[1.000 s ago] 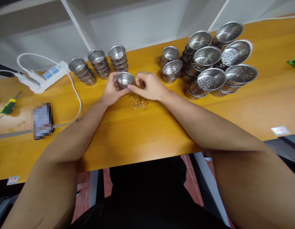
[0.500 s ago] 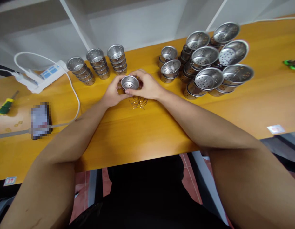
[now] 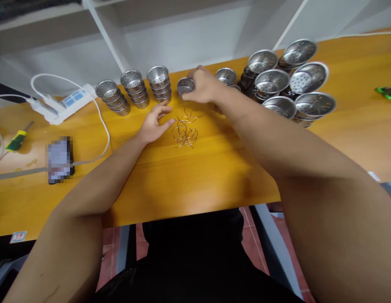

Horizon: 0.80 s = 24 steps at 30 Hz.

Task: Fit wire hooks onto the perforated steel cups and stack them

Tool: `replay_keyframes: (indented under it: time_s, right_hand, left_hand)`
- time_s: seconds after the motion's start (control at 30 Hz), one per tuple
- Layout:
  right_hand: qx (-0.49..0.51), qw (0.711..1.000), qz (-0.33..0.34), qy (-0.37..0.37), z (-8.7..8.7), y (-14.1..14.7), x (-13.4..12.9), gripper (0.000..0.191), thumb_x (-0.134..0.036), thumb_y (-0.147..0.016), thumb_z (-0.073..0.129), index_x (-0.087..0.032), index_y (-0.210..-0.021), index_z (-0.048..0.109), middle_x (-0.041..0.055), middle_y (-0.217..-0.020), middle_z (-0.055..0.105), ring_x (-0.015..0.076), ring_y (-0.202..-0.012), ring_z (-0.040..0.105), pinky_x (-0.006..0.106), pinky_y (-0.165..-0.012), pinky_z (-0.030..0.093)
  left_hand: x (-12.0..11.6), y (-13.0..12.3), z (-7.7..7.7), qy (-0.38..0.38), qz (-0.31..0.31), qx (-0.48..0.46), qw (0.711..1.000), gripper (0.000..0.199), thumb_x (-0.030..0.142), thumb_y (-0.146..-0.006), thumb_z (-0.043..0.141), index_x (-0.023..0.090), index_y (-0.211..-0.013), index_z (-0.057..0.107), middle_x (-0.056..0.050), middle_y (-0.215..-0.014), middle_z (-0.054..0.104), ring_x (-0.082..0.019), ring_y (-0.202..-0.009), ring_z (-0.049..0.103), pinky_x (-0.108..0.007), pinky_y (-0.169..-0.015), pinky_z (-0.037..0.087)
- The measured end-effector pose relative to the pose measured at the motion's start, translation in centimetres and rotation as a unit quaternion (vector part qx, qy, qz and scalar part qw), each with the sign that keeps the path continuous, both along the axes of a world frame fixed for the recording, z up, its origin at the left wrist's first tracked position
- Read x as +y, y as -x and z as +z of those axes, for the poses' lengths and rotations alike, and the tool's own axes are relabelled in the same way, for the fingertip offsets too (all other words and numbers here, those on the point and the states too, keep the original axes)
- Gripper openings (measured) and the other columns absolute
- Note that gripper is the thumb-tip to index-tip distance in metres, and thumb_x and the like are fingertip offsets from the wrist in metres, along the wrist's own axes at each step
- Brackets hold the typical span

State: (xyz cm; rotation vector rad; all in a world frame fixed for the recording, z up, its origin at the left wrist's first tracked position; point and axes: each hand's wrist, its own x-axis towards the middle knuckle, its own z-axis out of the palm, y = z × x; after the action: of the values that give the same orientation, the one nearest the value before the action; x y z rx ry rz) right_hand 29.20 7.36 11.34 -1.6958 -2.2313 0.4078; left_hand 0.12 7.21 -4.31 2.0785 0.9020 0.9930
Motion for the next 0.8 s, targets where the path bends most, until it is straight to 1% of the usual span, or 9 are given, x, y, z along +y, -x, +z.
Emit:
replay_keyframes:
  time_s: [0.07, 0.13, 0.23, 0.3, 0.37, 0.43, 0.57, 0.7, 0.8]
  right_hand:
    - [-0.045, 0.998, -0.016, 0.050, 0.9, 1.0, 1.3, 0.033, -0.032, -0.112, 0.100, -0.008, -0.134, 0.092, 0.0194, -0.126, 0.088, 0.0222, -0.098, 0.064, 0.040, -0.098, 0.055]
    - [-0.065, 0.994, -0.030, 0.077, 1.1, 1.7, 2.4, 0.035, -0.034, -0.110, 0.102, -0.007, -0.130, 0.092, 0.0194, -0.121, 0.089, 0.0221, -0.092, 0.064, 0.040, -0.092, 0.053]
    - [-0.082, 0.992, -0.034, 0.095, 0.9, 2.4, 3.4, 0.041, -0.035, -0.110, 0.099, -0.002, -0.133, 0.094, 0.0221, -0.124, 0.092, 0.0214, -0.091, 0.065, 0.038, -0.087, 0.048]
    - [-0.077, 0.992, -0.025, 0.097, 0.6, 2.7, 3.6, 0.050, -0.037, -0.112, 0.097, 0.001, -0.145, 0.093, 0.0239, -0.135, 0.094, 0.0198, -0.091, 0.063, 0.036, -0.085, 0.045]
    - [-0.066, 0.993, -0.018, 0.092, 0.3, 3.0, 3.5, 0.061, -0.039, -0.114, 0.100, 0.001, -0.159, 0.089, 0.0256, -0.150, 0.092, 0.0186, -0.092, 0.061, 0.035, -0.085, 0.044]
    - [-0.054, 0.995, -0.015, 0.085, -0.1, 3.5, 3.5, 0.068, -0.042, -0.115, 0.103, -0.001, -0.166, 0.085, 0.0265, -0.157, 0.090, 0.0182, -0.093, 0.060, 0.034, -0.086, 0.044]
    - [-0.036, 0.996, -0.022, 0.074, -0.7, 4.4, 3.6, 0.065, -0.048, -0.118, 0.103, 0.000, -0.159, 0.085, 0.0256, -0.154, 0.091, 0.0185, -0.094, 0.058, 0.034, -0.085, 0.043]
    - [-0.030, 0.997, -0.029, 0.067, -1.0, 5.0, 3.8, 0.063, -0.054, -0.123, 0.100, -0.001, -0.152, 0.084, 0.0297, -0.156, 0.088, 0.0208, -0.099, 0.059, 0.037, -0.090, 0.042]
    - [-0.027, 0.997, -0.034, 0.065, -1.4, 5.6, 4.0, 0.059, -0.060, -0.124, 0.099, -0.007, -0.145, 0.081, 0.0269, -0.154, 0.087, 0.0209, -0.101, 0.062, 0.038, -0.096, 0.046]
  left_hand:
    - [0.1, 0.1, -0.1, 0.014, 0.015, 0.006, 1.000, 0.062, 0.048, -0.105, 0.096, 0.026, -0.160, 0.080, -0.022, -0.202, 0.060, -0.044, -0.195, 0.056, -0.072, -0.164, 0.047]
    - [0.1, 0.2, -0.1, 0.022, 0.022, 0.019, 0.999, 0.066, 0.047, -0.105, 0.096, 0.023, -0.164, 0.079, -0.023, -0.201, 0.061, -0.045, -0.199, 0.051, -0.072, -0.167, 0.042]
    - [-0.1, 0.5, 0.4, 0.021, 0.023, 0.038, 0.999, 0.070, 0.048, -0.106, 0.096, 0.020, -0.168, 0.078, -0.025, -0.199, 0.063, -0.047, -0.198, 0.052, -0.072, -0.169, 0.040]
    - [-0.3, 0.6, 0.6, 0.020, 0.022, 0.039, 0.999, 0.070, 0.047, -0.105, 0.098, 0.021, -0.167, 0.078, -0.025, -0.199, 0.064, -0.048, -0.198, 0.052, -0.073, -0.169, 0.040]
    - [-0.4, 0.6, 0.7, 0.019, 0.026, 0.035, 0.999, 0.069, 0.046, -0.104, 0.100, 0.023, -0.166, 0.079, -0.023, -0.199, 0.065, -0.048, -0.198, 0.053, -0.073, -0.168, 0.041]
    - [-0.4, 0.5, 0.5, 0.016, 0.036, 0.029, 0.999, 0.067, 0.043, -0.104, 0.099, 0.023, -0.164, 0.079, -0.022, -0.198, 0.065, -0.048, -0.193, 0.058, -0.073, -0.167, 0.044]
    - [0.0, 0.2, -0.2, 0.016, 0.047, 0.009, 0.999, 0.063, 0.038, -0.104, 0.095, 0.023, -0.162, 0.078, -0.021, -0.199, 0.063, -0.045, -0.179, 0.074, -0.073, -0.164, 0.047]
    - [0.4, 0.2, -0.8, 0.015, 0.052, 0.001, 0.999, 0.063, 0.037, -0.104, 0.093, 0.024, -0.163, 0.076, -0.020, -0.200, 0.061, -0.044, -0.180, 0.072, -0.072, -0.165, 0.046]
    - [0.6, 0.3, -1.0, 0.017, 0.058, 0.000, 0.998, 0.064, 0.040, -0.105, 0.092, 0.023, -0.165, 0.074, -0.021, -0.203, 0.057, -0.043, -0.180, 0.072, -0.070, -0.165, 0.047]
